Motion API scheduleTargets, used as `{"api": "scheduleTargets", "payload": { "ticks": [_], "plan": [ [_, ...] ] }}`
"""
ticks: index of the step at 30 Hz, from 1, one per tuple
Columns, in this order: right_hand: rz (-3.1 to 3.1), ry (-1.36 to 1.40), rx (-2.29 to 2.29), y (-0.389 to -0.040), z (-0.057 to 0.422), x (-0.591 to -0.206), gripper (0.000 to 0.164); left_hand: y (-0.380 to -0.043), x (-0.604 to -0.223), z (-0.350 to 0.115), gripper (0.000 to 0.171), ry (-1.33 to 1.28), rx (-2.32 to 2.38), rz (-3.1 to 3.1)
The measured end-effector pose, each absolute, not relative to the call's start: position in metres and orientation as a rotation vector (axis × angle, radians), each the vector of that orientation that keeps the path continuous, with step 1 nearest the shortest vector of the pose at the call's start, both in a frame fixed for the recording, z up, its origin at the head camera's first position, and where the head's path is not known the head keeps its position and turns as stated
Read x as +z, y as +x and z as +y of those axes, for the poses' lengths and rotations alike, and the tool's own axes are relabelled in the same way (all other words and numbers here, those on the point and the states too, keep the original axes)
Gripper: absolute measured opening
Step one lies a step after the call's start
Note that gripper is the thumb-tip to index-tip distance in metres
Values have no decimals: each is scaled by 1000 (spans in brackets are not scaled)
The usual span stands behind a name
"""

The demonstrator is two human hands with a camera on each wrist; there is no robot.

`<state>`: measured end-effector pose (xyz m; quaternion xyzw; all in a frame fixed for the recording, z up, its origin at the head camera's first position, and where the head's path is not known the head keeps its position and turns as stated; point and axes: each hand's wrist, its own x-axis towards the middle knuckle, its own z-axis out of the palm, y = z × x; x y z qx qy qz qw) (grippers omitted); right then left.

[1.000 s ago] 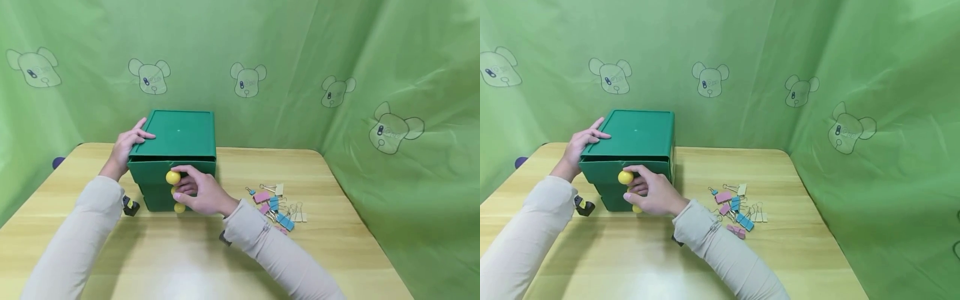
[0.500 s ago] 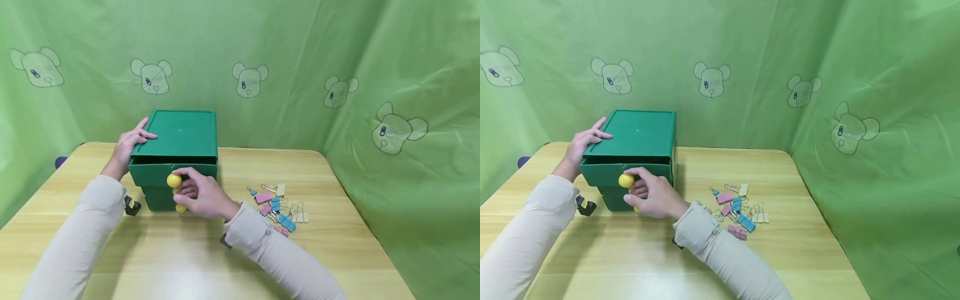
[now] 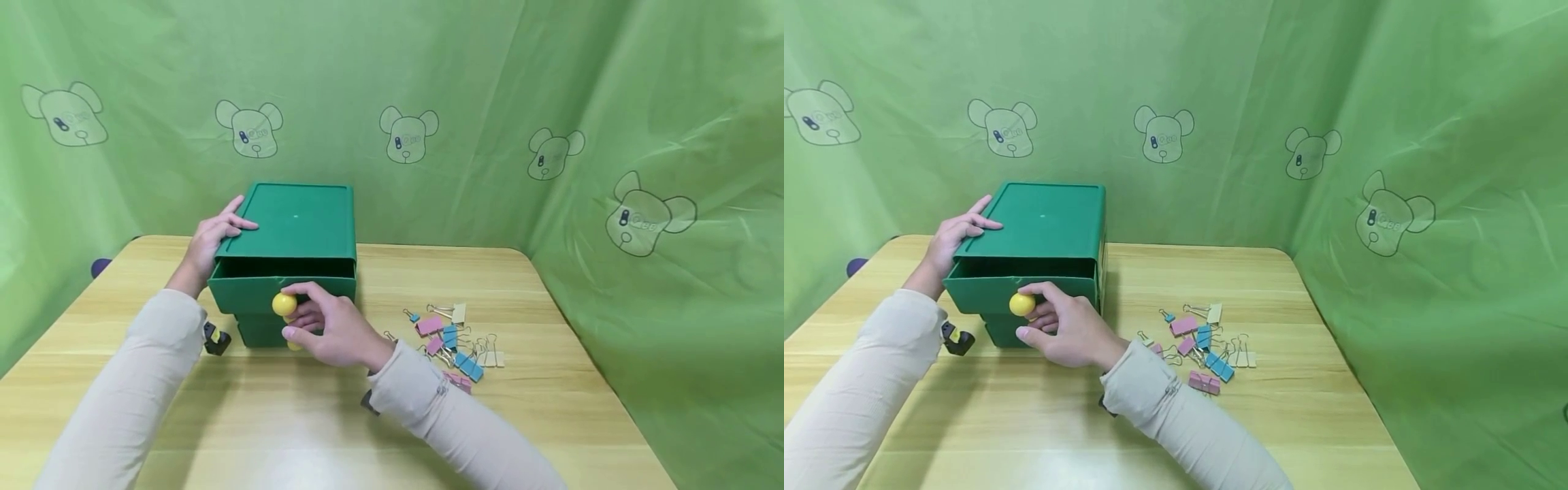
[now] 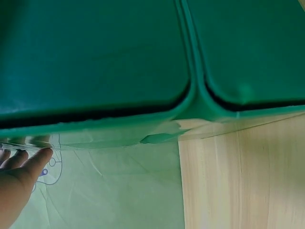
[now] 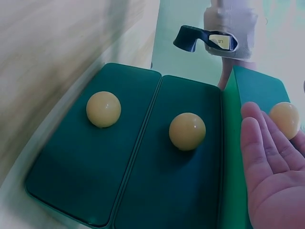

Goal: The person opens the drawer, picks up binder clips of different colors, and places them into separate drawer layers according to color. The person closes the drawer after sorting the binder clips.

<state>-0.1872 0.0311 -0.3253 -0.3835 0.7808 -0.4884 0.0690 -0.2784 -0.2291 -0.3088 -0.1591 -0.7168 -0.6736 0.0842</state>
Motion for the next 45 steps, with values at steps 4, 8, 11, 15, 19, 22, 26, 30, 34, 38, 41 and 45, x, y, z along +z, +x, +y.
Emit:
{"api": "scheduleTargets", "payload": {
  "ticks": [4,8,11,15,19,22,26,30,34,38,41,45],
  "plan": [
    [2348,-1147,-1469,-184,32,-326,48,-278,-309,-229,49,-474,-1993,-2150],
    [2355,-1151,-1461,-181,32,-327,46,-278,-309,-230,48,-479,-1974,-2154],
    [2350,-1160,-1448,-179,33,-327,47,-278,-309,-230,47,-484,-1964,-2153],
    [2338,-1169,-1432,-177,35,-327,48,-277,-309,-229,47,-486,-1969,-2147],
    [2323,-1181,-1427,-175,36,-327,49,-277,-309,-228,48,-486,-1973,-2147],
    [2312,-1195,-1429,-172,37,-327,49,-276,-309,-228,48,-483,-1973,-2144],
    [2309,-1216,-1431,-169,38,-327,49,-275,-309,-227,48,-482,-1963,-2138],
    [2307,-1239,-1435,-165,39,-326,49,-276,-309,-226,48,-485,-1965,-2130],
    [2306,-1270,-1430,-162,40,-327,49,-275,-310,-228,48,-471,-1969,-2149],
    [2309,-1290,-1414,-159,41,-328,49,-274,-311,-229,48,-456,-1959,-2173],
    [2317,-1292,-1407,-157,42,-327,49,-275,-310,-229,47,-464,-1957,-2168],
    [2329,-1297,-1396,-155,43,-326,49,-276,-309,-227,47,-475,-1973,-2153]
  ]
}}
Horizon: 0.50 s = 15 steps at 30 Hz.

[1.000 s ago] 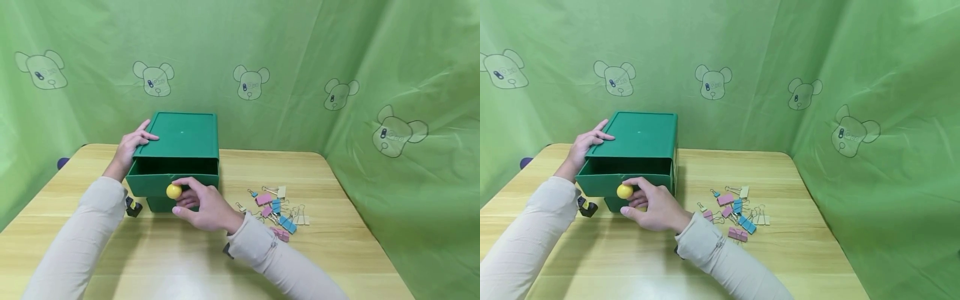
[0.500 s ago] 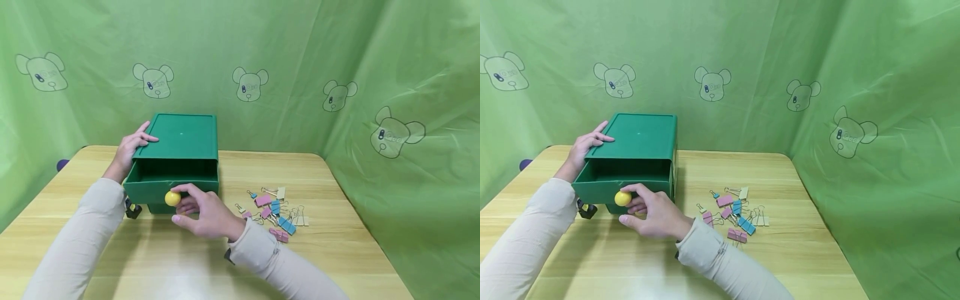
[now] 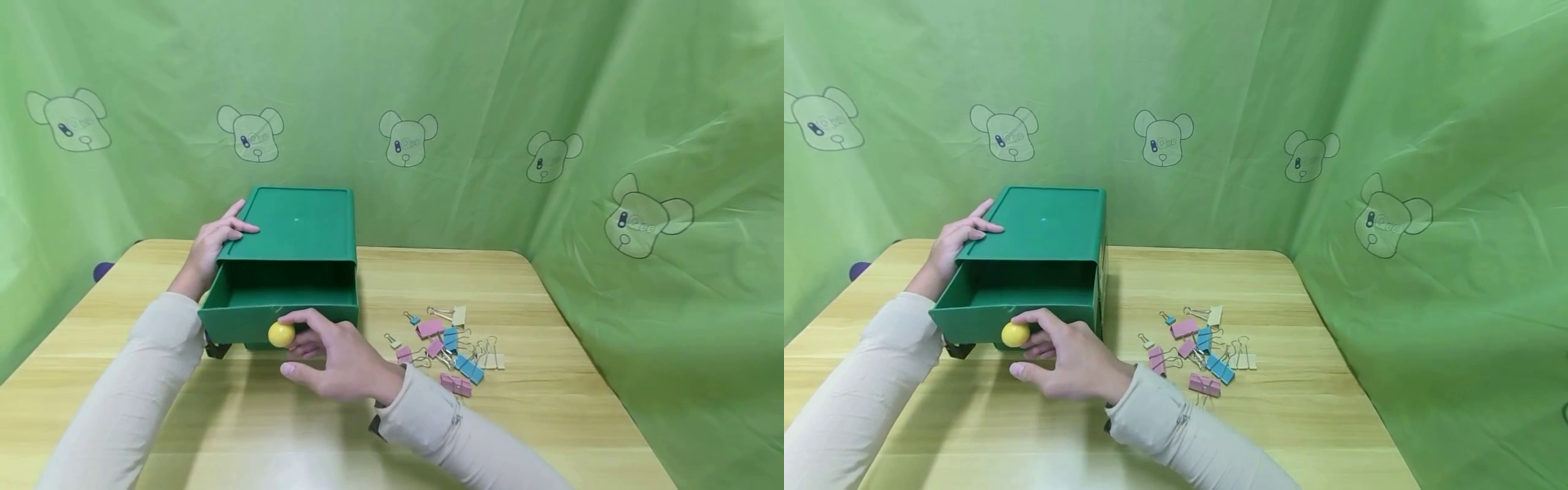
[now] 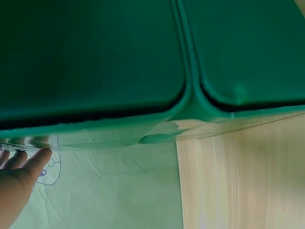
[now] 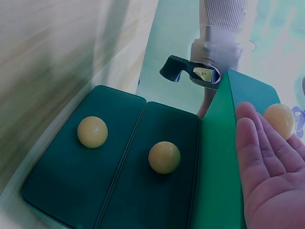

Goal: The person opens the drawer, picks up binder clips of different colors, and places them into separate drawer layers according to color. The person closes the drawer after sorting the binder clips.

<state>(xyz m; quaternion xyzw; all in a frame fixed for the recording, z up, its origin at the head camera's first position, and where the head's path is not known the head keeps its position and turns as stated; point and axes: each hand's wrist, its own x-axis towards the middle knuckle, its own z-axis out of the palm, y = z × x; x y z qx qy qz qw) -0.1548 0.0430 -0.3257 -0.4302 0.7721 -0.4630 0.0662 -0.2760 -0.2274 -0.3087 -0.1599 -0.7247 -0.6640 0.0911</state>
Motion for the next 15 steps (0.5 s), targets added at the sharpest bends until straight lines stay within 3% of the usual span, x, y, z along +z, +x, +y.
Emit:
{"api": "scheduleTargets", "payload": {
  "ticks": [15],
  "plan": [
    [2325,-1330,-1367,-147,46,-325,49,-277,-310,-227,47,-485,-1963,-2136]
  ]
}}
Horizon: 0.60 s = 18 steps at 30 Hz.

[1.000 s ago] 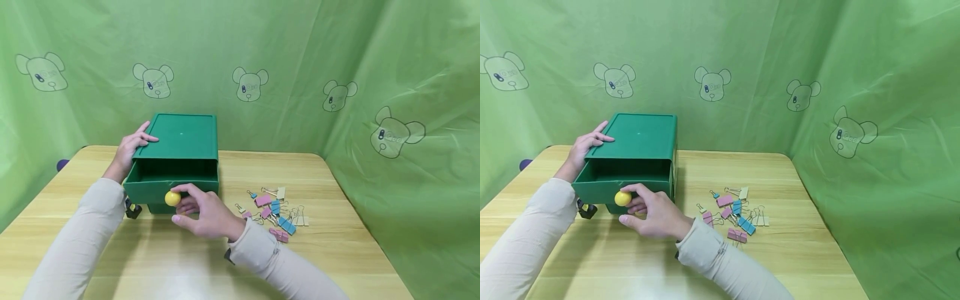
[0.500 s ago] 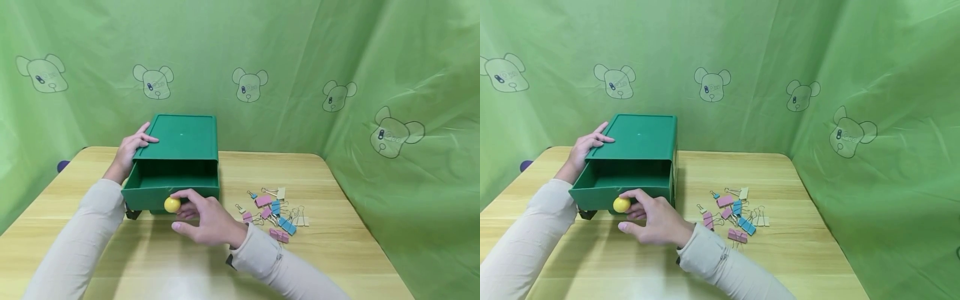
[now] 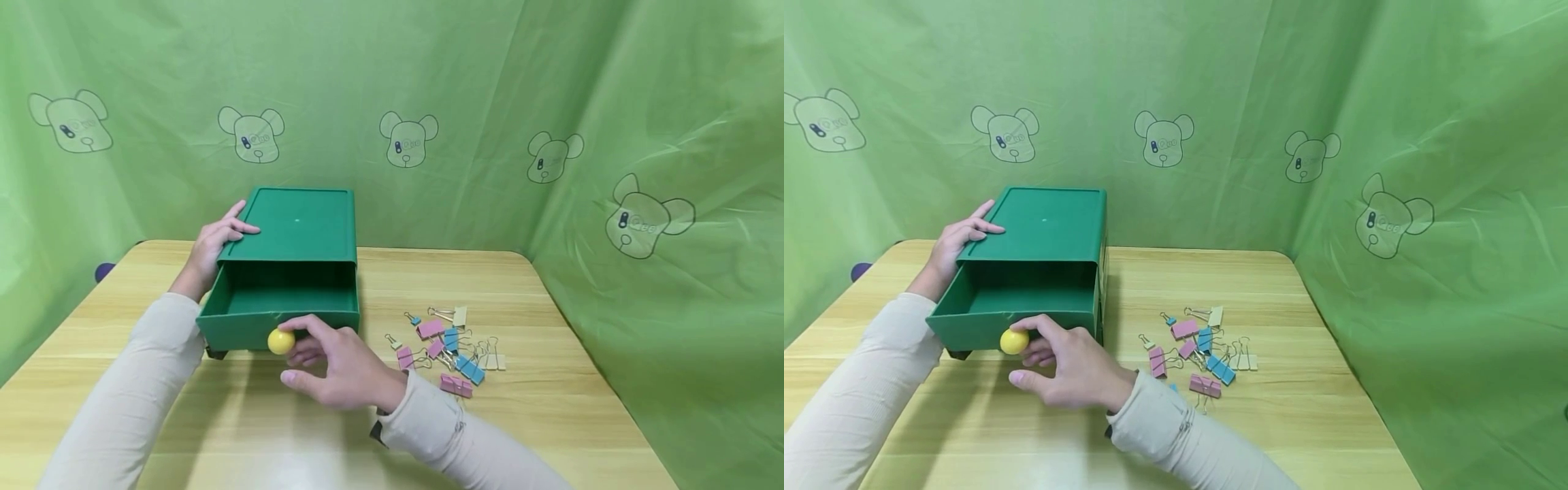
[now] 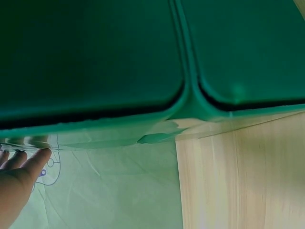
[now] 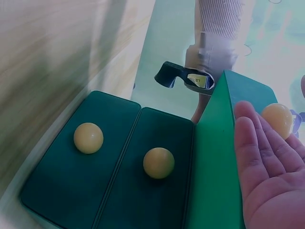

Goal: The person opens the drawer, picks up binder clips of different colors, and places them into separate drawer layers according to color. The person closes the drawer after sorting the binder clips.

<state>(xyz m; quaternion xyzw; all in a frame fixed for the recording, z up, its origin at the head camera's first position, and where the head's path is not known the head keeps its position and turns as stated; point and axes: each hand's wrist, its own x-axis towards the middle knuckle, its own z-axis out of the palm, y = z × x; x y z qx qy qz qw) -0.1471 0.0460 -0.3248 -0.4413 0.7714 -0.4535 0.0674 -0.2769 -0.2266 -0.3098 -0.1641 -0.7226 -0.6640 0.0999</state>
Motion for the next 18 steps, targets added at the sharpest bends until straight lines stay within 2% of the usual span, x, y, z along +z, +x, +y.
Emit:
{"api": "scheduleTargets", "payload": {
  "ticks": [18],
  "plan": [
    [2242,-1385,-1411,-146,49,-325,53,-278,-311,-227,47,-481,-1953,-2140]
  ]
}}
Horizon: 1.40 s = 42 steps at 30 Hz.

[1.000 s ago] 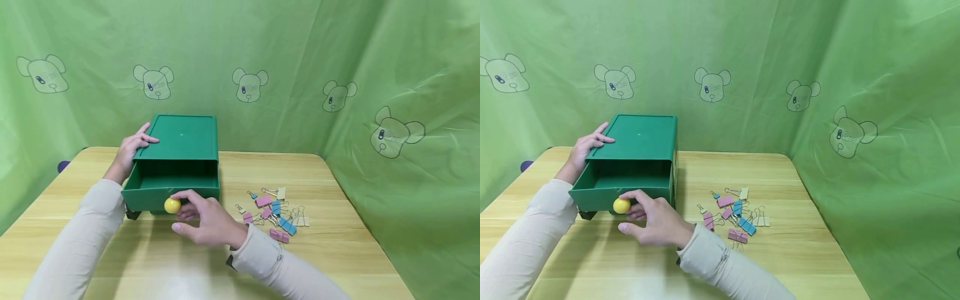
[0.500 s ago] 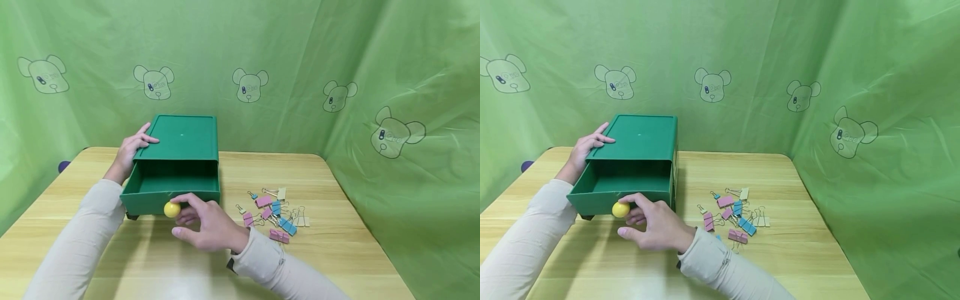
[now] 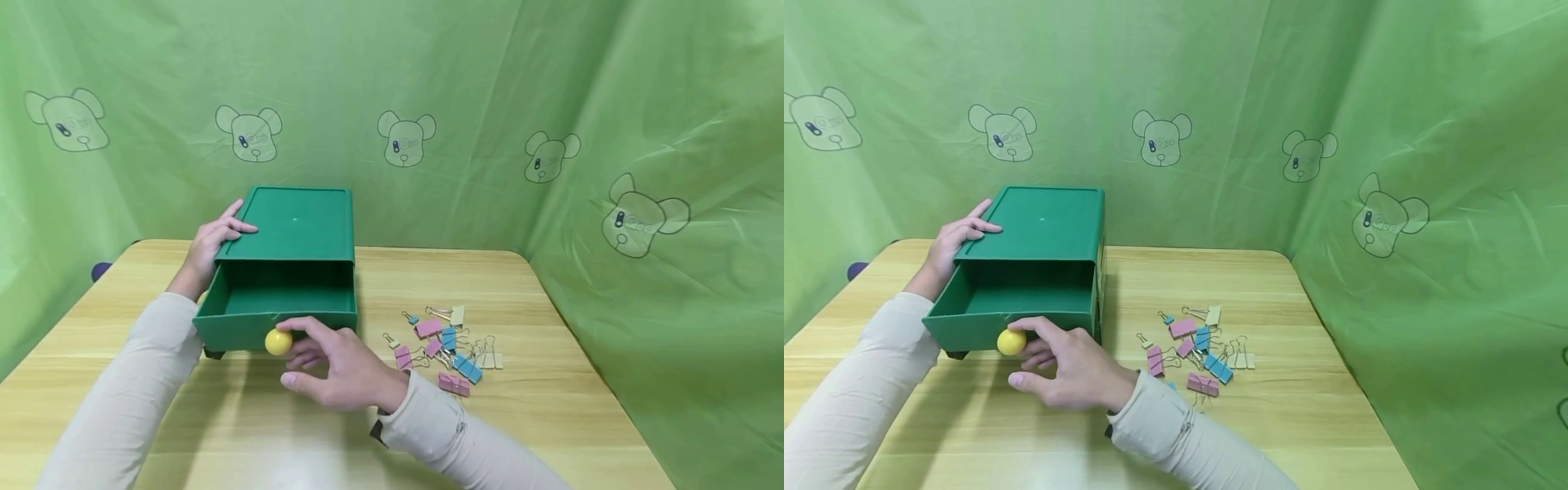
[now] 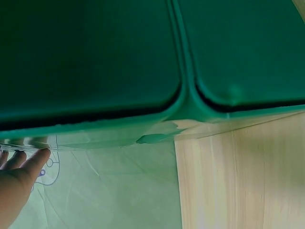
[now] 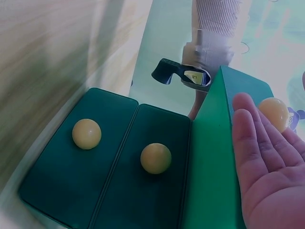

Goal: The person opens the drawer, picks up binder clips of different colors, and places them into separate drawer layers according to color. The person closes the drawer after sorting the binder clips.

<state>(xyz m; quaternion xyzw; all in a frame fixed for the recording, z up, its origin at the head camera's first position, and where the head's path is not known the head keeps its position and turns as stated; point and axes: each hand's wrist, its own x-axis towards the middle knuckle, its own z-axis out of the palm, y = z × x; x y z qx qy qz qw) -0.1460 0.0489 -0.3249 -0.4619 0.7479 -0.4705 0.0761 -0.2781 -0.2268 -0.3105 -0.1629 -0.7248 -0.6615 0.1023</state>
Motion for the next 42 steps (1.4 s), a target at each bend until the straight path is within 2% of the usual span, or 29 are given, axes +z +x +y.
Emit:
{"api": "scheduleTargets", "payload": {
  "ticks": [24,42],
  "plan": [
    [2256,-1363,-1447,-143,57,-318,51,-278,-311,-227,49,-484,-1970,-2133],
    [2334,-1440,-1594,-143,80,-301,45,-278,-312,-227,48,-471,-1988,-2126]
  ]
}}
